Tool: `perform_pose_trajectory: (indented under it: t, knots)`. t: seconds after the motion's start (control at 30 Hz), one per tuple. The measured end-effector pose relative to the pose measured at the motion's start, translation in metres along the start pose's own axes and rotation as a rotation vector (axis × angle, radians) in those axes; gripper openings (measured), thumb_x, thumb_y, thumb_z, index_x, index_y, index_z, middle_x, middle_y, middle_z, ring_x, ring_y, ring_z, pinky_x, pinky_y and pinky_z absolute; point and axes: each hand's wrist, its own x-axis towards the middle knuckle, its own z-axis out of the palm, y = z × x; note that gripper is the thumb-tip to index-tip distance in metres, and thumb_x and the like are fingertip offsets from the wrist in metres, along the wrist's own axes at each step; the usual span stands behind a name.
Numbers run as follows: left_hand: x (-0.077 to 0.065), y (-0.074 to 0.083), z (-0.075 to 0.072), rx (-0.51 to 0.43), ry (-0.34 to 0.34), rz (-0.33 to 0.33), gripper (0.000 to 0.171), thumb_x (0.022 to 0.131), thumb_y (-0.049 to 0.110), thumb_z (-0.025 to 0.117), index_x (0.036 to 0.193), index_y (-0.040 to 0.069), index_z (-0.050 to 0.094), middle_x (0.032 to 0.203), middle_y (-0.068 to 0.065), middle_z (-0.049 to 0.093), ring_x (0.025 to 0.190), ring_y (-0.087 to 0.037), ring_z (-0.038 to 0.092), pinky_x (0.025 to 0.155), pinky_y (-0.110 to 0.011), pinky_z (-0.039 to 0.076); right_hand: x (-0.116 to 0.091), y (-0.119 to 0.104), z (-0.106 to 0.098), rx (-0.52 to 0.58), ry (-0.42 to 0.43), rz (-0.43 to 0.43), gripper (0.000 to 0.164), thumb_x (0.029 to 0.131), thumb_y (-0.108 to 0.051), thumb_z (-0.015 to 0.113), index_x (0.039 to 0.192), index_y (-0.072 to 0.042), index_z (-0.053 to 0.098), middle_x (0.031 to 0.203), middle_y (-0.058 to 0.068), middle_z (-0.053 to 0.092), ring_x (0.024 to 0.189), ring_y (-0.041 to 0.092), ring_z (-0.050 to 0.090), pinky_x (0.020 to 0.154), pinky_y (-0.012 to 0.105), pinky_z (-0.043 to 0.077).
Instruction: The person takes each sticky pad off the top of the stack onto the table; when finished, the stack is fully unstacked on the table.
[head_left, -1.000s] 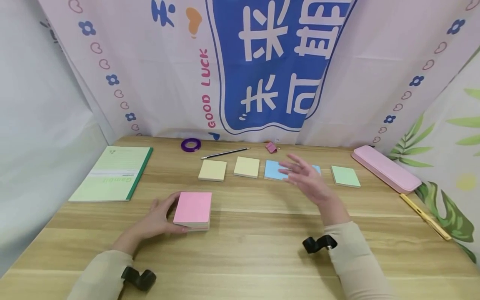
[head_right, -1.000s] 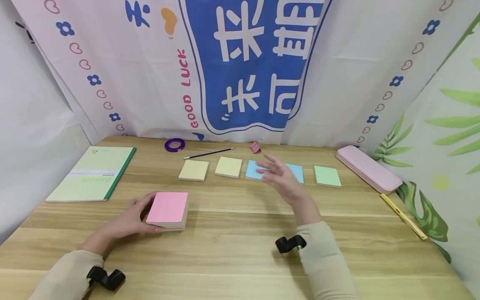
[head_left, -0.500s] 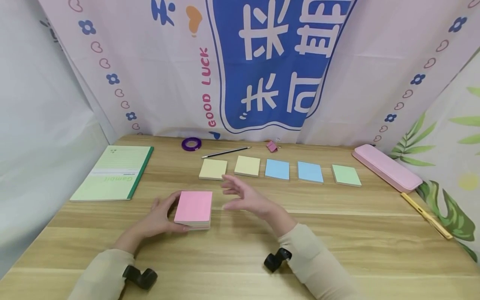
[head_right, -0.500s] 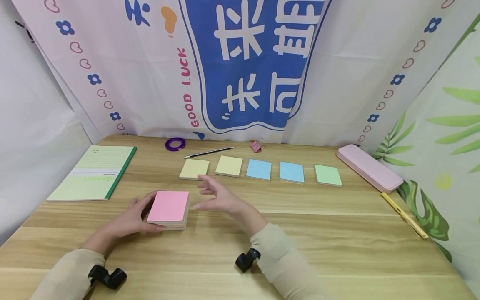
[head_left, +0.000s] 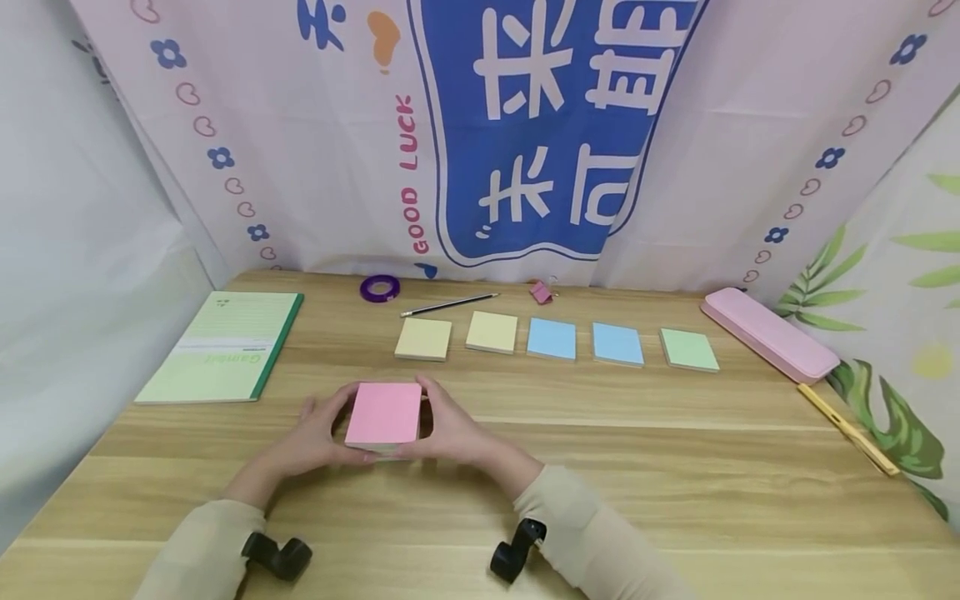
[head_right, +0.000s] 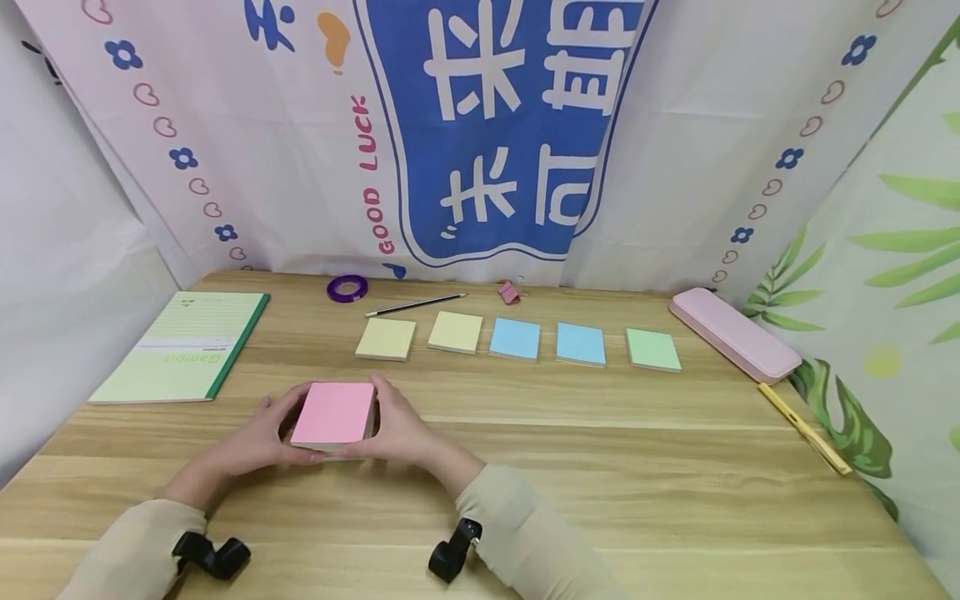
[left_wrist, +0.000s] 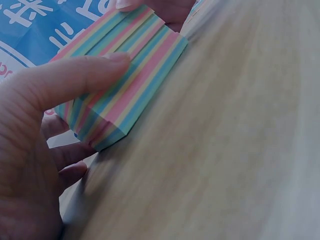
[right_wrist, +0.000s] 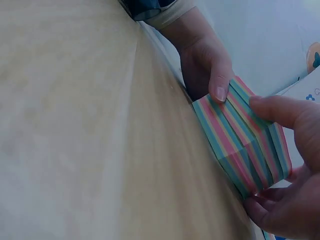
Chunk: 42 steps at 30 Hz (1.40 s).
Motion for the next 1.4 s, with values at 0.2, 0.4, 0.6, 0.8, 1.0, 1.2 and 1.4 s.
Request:
perform_pose_trajectory:
  t: [0.2, 0.4, 0.6, 0.8, 1.0, 1.2, 1.4]
  knots:
    - [0.001, 0.000, 0.000, -0.003, -0.005, 0.010, 0.098, 0.059, 0.043, 0.075, 0.134, 0.006, 0.023, 0.132, -0.019, 0.032, 0.122, -0.036, 0.020, 0.092, -0.057, -0.011, -0.003, 0.006, -0.003, 0.000, 0.043, 0.020, 0.092, 0.064, -0.012, 0.076, 0.134, -0.003, 0.017, 0.112, 0.005, 0.047, 0.101, 0.015, 0.046, 0.090, 0.028, 0.034]
    - [0.000, 0.001, -0.001, 0.004, -0.001, 0.005, 0.093, 0.059, 0.043, 0.074, 0.132, 0.012, 0.025, 0.132, -0.019, 0.032, 0.122, -0.037, 0.020, 0.091, -0.058, -0.011, -0.013, 0.003, -0.023, 0.231, 0.040, 0.126, 0.088, 0.066, 0.008, 0.068, 0.135, -0.009, 0.016, 0.107, 0.016, 0.054, 0.088, 0.022, 0.055, 0.077, 0.030, 0.044]
    - [-0.001, 0.000, -0.001, 0.006, -0.004, 0.001, 0.093, 0.060, 0.043, 0.074, 0.133, 0.012, 0.025, 0.132, -0.020, 0.031, 0.122, -0.038, 0.019, 0.091, -0.058, -0.011, -0.024, 0.009, -0.048, 0.482, 0.065, 0.149, 0.091, 0.064, 0.020, 0.059, 0.136, -0.014, 0.016, 0.115, 0.023, 0.048, 0.094, 0.030, 0.054, 0.077, 0.035, 0.046]
    - [-0.002, 0.002, -0.003, 0.001, -0.002, 0.002, 0.094, 0.059, 0.042, 0.075, 0.133, 0.011, 0.025, 0.132, -0.021, 0.030, 0.122, -0.038, 0.019, 0.092, -0.057, -0.011, -0.028, 0.026, -0.070, 0.535, 0.108, 0.181, 0.094, 0.067, 0.021, 0.056, 0.138, -0.016, 0.005, 0.121, 0.024, 0.042, 0.092, 0.031, 0.055, 0.077, 0.035, 0.046]
    - [-0.001, 0.002, -0.003, 0.004, 0.003, 0.008, 0.094, 0.059, 0.043, 0.075, 0.133, 0.011, 0.025, 0.133, -0.021, 0.029, 0.122, -0.038, 0.019, 0.092, -0.057, -0.011, -0.024, 0.036, -0.071, 0.501, 0.094, 0.203, 0.095, 0.068, 0.021, 0.054, 0.138, -0.014, -0.001, 0.125, 0.027, 0.037, 0.094, 0.031, 0.054, 0.076, 0.033, 0.046]
    - [-0.001, 0.002, -0.003, 0.008, -0.002, 0.000, 0.094, 0.059, 0.044, 0.074, 0.133, 0.011, 0.025, 0.133, -0.021, 0.029, 0.122, -0.038, 0.019, 0.092, -0.057, -0.011, -0.021, 0.038, -0.069, 0.341, 0.173, 0.224, 0.091, 0.068, 0.016, 0.057, 0.138, -0.008, 0.004, 0.116, 0.025, 0.046, 0.088, 0.027, 0.056, 0.079, 0.032, 0.044]
    - [-0.001, 0.002, -0.003, 0.007, -0.001, -0.002, 0.094, 0.059, 0.044, 0.075, 0.132, 0.011, 0.025, 0.133, -0.020, 0.030, 0.122, -0.038, 0.019, 0.092, -0.057, -0.011, -0.021, 0.035, -0.070, 0.300, 0.227, 0.261, 0.084, 0.070, 0.009, 0.061, 0.137, -0.005, 0.012, 0.107, 0.023, 0.051, 0.082, 0.025, 0.057, 0.078, 0.033, 0.044]
